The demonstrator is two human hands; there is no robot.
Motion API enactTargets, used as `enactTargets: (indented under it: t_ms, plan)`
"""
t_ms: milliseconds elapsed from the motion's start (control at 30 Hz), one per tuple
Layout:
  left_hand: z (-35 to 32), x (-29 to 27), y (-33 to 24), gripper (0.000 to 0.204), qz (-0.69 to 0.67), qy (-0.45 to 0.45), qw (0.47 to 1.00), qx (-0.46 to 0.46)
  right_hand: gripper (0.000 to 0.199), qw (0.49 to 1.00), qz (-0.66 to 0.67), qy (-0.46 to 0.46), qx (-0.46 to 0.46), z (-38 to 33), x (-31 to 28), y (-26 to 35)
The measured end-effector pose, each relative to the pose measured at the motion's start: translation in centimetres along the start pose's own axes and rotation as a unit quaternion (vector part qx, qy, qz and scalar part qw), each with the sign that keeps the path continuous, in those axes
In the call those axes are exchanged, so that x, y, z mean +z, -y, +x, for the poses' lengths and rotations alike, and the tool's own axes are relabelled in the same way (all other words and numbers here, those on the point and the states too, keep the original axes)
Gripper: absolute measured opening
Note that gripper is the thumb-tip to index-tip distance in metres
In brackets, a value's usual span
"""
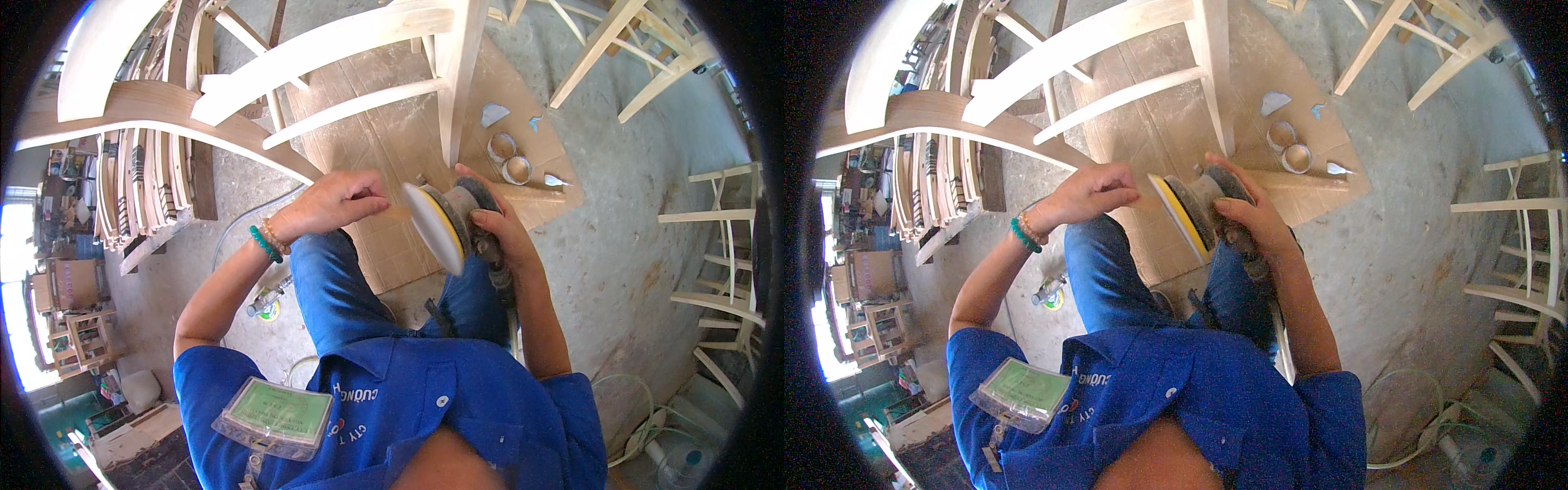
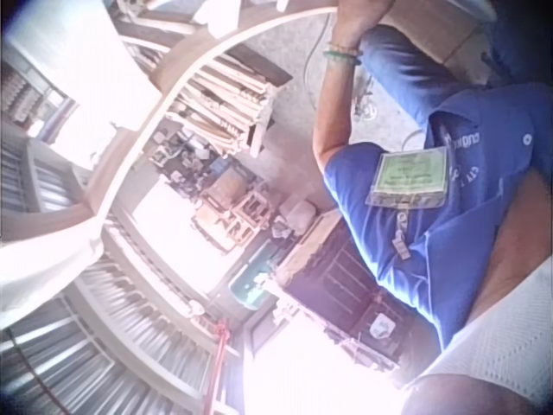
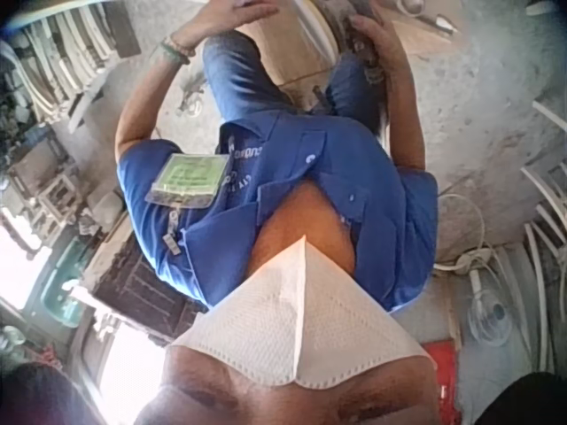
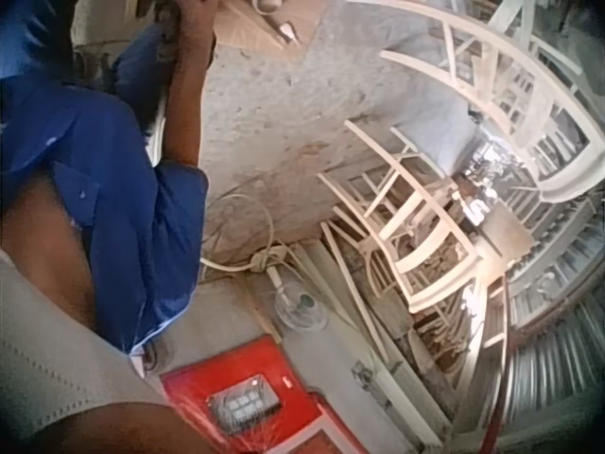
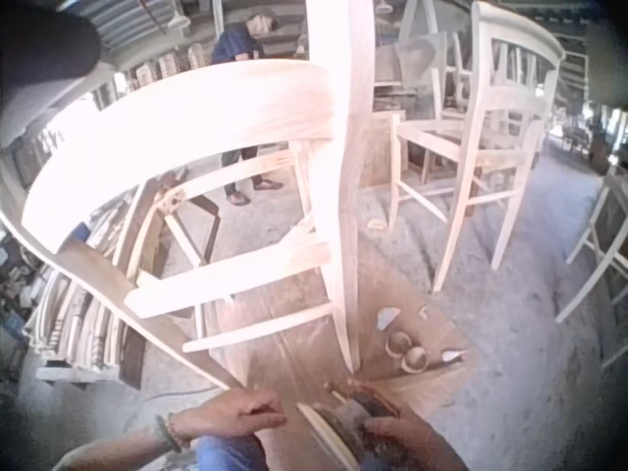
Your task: The person kneels on the floor and sands a wooden chair frame using a handheld power sander. They then apply a liquid finish to the chair's surfaces using a white cloth, wiping the wood to coat it evenly.
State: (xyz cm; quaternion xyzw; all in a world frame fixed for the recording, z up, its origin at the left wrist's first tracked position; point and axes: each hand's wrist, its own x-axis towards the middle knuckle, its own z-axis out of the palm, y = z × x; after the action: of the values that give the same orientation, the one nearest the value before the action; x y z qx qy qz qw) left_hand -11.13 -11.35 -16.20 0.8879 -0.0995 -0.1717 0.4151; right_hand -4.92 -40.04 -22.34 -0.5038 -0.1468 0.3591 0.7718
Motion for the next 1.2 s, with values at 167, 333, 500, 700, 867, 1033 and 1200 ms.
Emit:
enactTargets:
  t_ms: [167,333,500,700,867,1033,1200]
  plan:
    - [0.1,0.0,-0.1,0.020,0.006,0.008,1.000,-0.014,0.072,1.000,0.021,-0.005,0.002,0.0,0.2,0.0]
    - [0.2,0.0,0.3,0.019,0.000,0.018,1.000,-0.015,0.072,1.000,0.024,0.001,0.002,0.1,-0.1,-0.1]
    - [-0.1,-0.3,1.3,0.017,-0.043,-0.033,0.998,-0.038,0.072,1.000,0.030,0.000,-0.001,0.2,-0.5,-0.3]
    - [-0.7,-2.0,-2.4,0.017,-0.039,-0.079,0.996,-0.016,0.076,0.989,0.134,-0.051,-0.038,0.3,-0.5,-0.5]
    - [-0.1,-4.3,-6.9,0.029,0.134,-0.178,0.972,0.073,0.077,0.987,0.137,-0.068,-0.055,0.1,-1.0,-0.8]
    - [2.5,-8.0,-10.6,0.033,0.358,-0.328,0.864,0.130,0.077,0.990,0.128,-0.055,-0.033,0.1,-0.8,-0.6]
    - [7.5,-10.2,-10.2,0.030,0.373,-0.376,0.843,0.096,0.073,0.990,0.119,-0.054,-0.047,0.1,-0.5,-0.7]
